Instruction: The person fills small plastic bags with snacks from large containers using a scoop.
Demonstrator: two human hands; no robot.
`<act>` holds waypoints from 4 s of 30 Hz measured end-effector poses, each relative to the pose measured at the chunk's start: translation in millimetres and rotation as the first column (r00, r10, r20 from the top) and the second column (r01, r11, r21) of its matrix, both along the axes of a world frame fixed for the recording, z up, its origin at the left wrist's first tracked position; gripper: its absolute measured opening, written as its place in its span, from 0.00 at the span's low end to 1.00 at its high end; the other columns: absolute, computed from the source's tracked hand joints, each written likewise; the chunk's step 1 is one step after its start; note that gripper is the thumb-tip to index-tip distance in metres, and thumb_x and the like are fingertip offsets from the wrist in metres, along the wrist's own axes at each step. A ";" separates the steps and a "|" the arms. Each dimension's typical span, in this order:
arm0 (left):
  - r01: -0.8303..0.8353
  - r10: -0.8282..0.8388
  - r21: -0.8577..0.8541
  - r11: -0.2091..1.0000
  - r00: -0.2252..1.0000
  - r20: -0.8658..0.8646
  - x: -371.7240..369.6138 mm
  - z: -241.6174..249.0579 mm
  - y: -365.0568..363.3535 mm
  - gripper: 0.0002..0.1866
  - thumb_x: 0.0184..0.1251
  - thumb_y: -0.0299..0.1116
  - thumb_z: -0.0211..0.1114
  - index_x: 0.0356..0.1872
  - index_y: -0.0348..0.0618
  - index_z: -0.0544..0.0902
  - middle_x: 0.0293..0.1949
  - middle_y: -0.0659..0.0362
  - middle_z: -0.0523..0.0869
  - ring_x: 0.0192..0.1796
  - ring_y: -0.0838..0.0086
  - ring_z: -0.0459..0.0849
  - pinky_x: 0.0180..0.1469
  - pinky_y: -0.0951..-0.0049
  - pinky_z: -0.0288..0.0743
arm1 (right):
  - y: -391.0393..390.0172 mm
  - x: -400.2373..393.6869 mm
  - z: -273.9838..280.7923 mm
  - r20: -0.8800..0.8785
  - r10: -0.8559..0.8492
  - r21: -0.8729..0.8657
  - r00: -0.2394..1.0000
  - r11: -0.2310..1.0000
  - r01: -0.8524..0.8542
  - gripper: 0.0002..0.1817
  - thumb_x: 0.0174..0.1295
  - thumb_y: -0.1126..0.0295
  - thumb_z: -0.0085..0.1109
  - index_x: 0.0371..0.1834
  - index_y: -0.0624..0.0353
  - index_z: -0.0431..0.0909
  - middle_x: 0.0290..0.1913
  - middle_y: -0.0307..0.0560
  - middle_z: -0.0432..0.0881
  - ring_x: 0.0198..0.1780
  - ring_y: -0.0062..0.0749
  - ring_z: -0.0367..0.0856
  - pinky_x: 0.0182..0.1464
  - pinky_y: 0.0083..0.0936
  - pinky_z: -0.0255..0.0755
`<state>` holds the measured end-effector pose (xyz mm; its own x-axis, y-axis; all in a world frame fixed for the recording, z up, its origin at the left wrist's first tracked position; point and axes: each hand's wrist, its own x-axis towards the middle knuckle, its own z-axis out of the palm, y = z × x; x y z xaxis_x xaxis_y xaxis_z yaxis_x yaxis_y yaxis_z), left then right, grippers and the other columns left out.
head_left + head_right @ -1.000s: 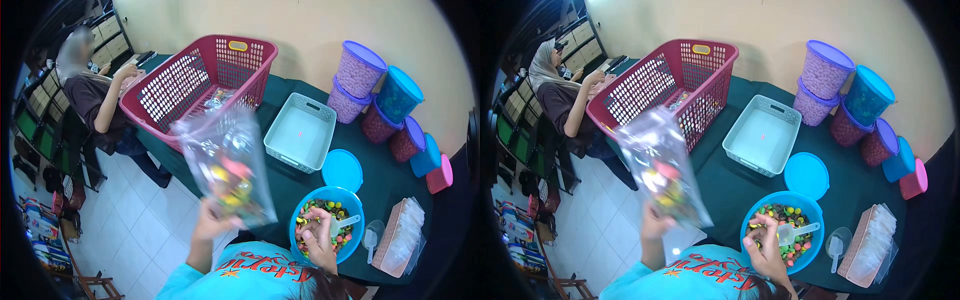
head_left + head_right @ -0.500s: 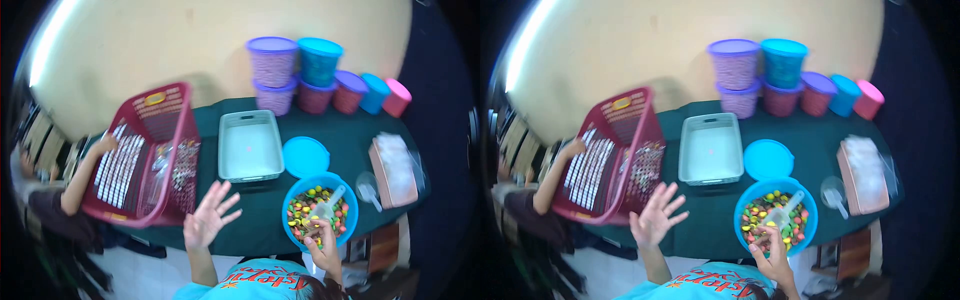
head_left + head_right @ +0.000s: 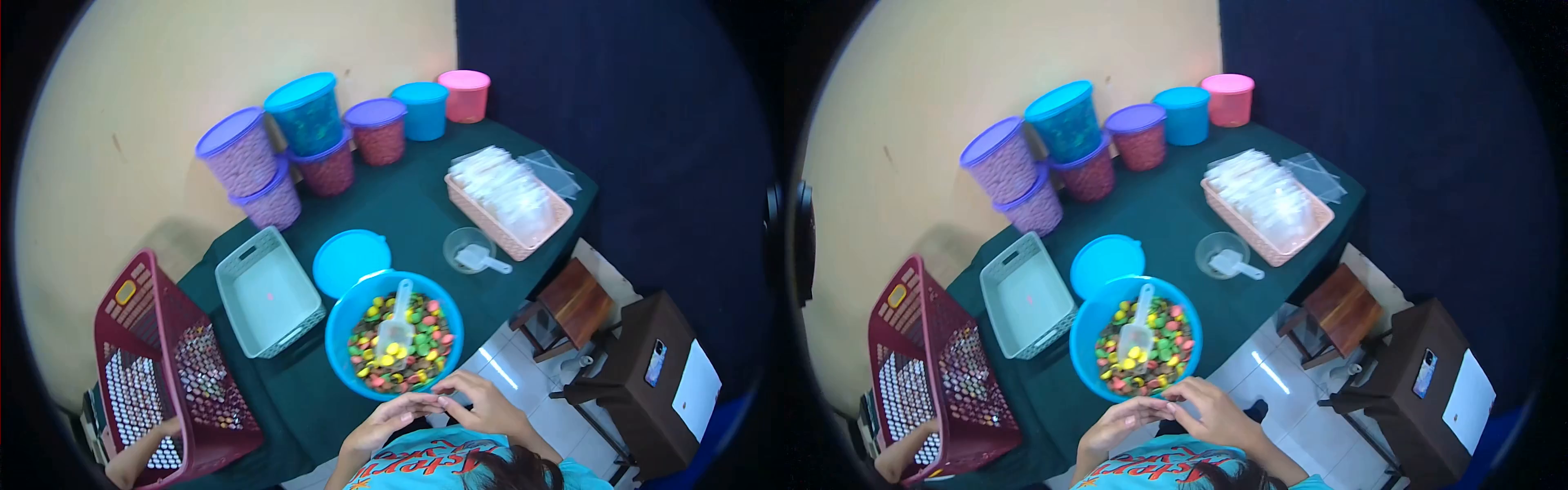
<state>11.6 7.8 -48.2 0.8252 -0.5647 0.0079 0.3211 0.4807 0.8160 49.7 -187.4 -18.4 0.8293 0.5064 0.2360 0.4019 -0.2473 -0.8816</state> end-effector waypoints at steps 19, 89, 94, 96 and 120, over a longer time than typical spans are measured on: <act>0.206 -0.211 0.349 0.914 0.977 -0.024 91.8 -24.2 -253.9 0.13 0.62 0.29 0.55 0.46 0.33 0.77 0.41 0.54 0.80 0.45 0.74 0.78 0.52 0.73 0.68 | -259.2 35.4 -18.8 0.106 -0.145 -0.176 0.984 0.971 0.162 0.06 0.50 0.73 0.56 0.31 0.61 0.78 0.27 0.47 0.78 0.30 0.40 0.76 0.35 0.29 0.67; -0.885 0.727 0.449 0.125 0.390 0.565 328.0 -25.5 -308.6 0.18 0.52 0.26 0.62 0.47 0.37 0.75 0.47 0.49 0.76 0.52 0.65 0.74 0.55 0.70 0.64 | -278.7 465.4 -63.5 0.164 0.557 -0.405 0.814 0.790 -0.460 0.12 0.54 0.69 0.53 0.40 0.56 0.79 0.42 0.55 0.78 0.39 0.44 0.78 0.41 0.31 0.70; -0.895 0.665 0.436 0.091 0.381 0.643 329.1 -11.6 -306.6 0.23 0.49 0.28 0.66 0.49 0.37 0.74 0.49 0.49 0.75 0.52 0.65 0.73 0.55 0.70 0.64 | -275.8 464.2 -39.0 -0.042 0.612 -0.420 0.789 0.706 -0.570 0.10 0.55 0.69 0.52 0.38 0.55 0.80 0.38 0.53 0.79 0.36 0.44 0.78 0.40 0.32 0.70; -0.860 0.605 0.483 0.164 0.475 0.640 332.2 -4.7 -311.5 0.24 0.48 0.31 0.67 0.49 0.39 0.75 0.42 0.52 0.80 0.44 0.72 0.77 0.46 0.76 0.69 | -274.8 461.9 -36.7 -0.035 0.668 -0.338 0.743 0.692 -0.638 0.09 0.53 0.68 0.55 0.36 0.57 0.80 0.32 0.52 0.80 0.32 0.43 0.79 0.37 0.30 0.71; -0.769 0.786 0.583 0.263 0.521 0.332 262.9 -14.0 -305.6 0.08 0.54 0.27 0.63 0.34 0.34 0.82 0.25 0.58 0.83 0.25 0.84 0.76 0.27 0.85 0.69 | -278.8 459.2 -1.5 -0.070 0.497 0.076 0.865 0.867 -0.492 0.11 0.40 0.74 0.69 0.27 0.63 0.79 0.27 0.43 0.81 0.31 0.22 0.79 0.37 0.17 0.70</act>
